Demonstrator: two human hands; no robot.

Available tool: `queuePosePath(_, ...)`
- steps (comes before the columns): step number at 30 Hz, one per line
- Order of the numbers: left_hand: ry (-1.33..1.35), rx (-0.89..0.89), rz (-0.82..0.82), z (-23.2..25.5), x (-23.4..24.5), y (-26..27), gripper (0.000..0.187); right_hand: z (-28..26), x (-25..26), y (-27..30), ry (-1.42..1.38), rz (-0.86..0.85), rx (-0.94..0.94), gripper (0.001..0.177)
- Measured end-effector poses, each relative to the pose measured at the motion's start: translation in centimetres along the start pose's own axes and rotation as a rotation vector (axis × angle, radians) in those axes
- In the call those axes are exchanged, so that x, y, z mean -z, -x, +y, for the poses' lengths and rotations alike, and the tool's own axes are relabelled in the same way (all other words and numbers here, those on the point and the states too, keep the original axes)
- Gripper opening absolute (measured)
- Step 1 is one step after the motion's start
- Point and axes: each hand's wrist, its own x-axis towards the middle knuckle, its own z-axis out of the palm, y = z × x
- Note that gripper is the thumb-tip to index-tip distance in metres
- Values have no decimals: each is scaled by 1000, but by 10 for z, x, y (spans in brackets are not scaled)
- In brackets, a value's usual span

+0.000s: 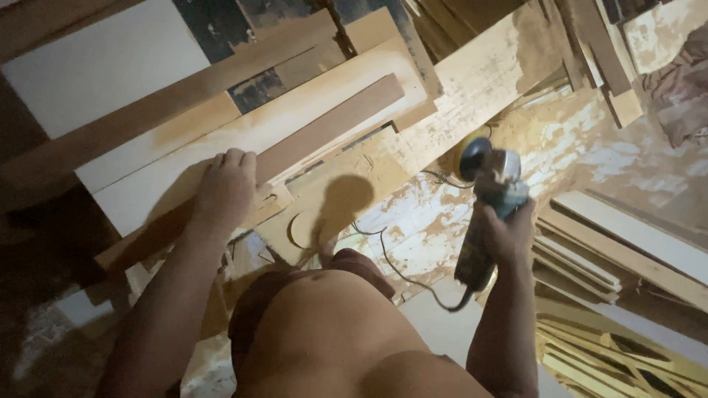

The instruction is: The person uses an orbital sander to smooth the surface of a wooden plank placed on a workbench. They hold the plank steady with their left hand while moving the sander back and forth along its length.

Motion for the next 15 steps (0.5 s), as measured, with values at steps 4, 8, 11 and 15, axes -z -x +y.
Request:
queuePosePath(4,43,51,-82,7,8,-22,34,36,4,26,-63,-2,-67,75)
queuePosePath(8,169,149,-259,15,32,-38,42,64,5,47,108,-31,-278,80)
queuePosePath(11,321,110,-73,18,53,-39,45,64,7,54,47,-28,-275,83)
queuePosePath(15,587,-24,581,14,65,-34,41,71,8,50,43,-45,-261,91)
